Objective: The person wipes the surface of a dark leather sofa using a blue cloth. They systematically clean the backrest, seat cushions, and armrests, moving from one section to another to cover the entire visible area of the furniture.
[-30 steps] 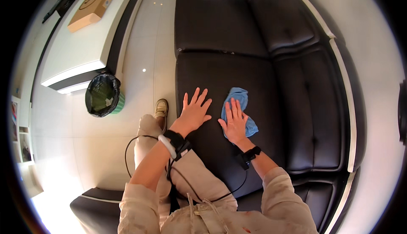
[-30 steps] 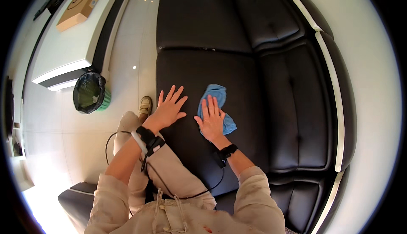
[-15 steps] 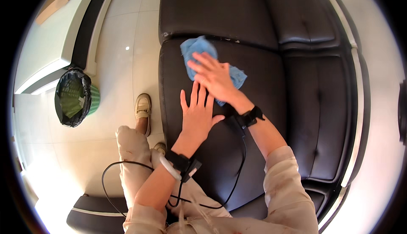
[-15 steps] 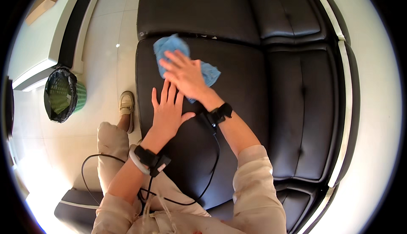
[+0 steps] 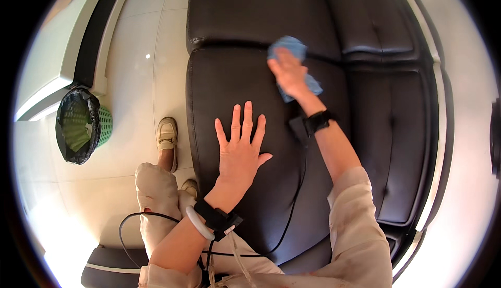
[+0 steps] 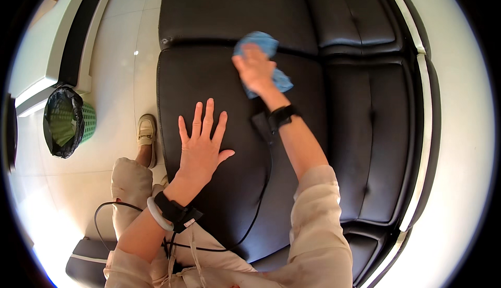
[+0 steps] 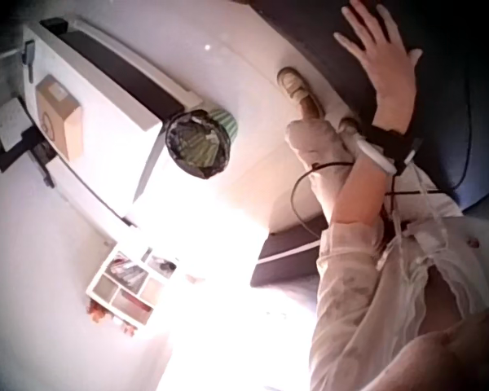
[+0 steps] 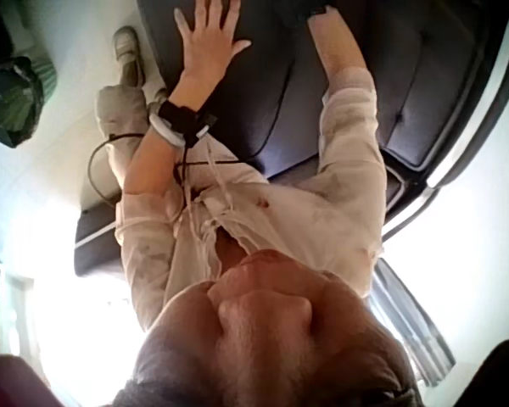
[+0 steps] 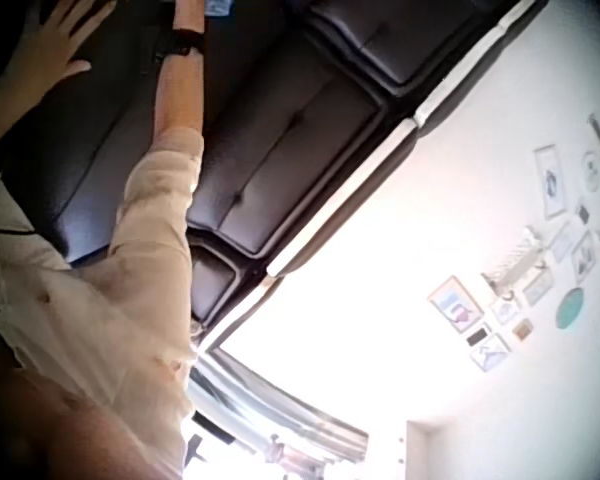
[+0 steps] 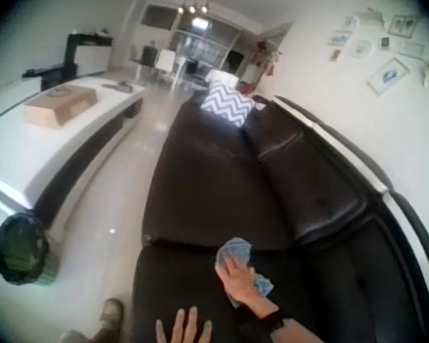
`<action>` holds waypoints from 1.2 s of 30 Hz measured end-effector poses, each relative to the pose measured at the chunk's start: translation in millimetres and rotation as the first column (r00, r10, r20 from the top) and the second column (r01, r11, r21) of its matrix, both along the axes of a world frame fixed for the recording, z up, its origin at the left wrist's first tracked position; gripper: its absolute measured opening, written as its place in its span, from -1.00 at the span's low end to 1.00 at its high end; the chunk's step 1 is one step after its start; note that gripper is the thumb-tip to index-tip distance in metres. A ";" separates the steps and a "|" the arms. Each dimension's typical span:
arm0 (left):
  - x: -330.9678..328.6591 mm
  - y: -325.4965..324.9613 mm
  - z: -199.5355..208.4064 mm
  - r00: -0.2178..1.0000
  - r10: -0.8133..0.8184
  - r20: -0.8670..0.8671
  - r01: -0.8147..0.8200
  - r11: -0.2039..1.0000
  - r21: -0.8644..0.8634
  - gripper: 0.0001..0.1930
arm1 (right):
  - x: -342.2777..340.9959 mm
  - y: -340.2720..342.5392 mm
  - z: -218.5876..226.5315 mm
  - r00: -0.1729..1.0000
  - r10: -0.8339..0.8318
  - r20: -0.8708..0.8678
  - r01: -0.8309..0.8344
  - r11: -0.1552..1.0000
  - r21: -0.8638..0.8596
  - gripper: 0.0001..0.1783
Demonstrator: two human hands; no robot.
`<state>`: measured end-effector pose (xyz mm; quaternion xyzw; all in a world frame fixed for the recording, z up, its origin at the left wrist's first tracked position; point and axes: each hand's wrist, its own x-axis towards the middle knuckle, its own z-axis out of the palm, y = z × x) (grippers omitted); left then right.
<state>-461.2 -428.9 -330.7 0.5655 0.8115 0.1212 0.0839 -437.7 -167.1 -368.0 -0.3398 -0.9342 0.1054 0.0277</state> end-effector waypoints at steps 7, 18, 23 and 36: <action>-1.0 0.4 4.1 1.000 0.001 0.009 -0.001 1.000 0.010 0.02 | 100.4 82.5 -17.8 0.984 0.118 -0.135 -0.097 0.984 0.148 -0.50; 4.0 2.6 -8.2 0.997 0.059 -0.051 -0.061 0.997 -0.037 0.00 | 44.4 6.5 -2.4 0.981 0.159 -0.112 -0.168 0.983 -0.075 -0.51; 5.3 6.4 -4.0 0.999 0.040 -0.003 -0.040 0.999 0.036 -0.01 | 112.7 97.9 -10.5 0.961 -0.010 -0.277 0.031 0.997 0.070 -0.66; 11.2 11.0 -5.1 0.998 0.061 -0.016 -0.060 0.997 0.042 -0.01 | 122.9 136.2 -15.7 0.961 -0.124 -0.249 0.194 0.939 0.284 -0.75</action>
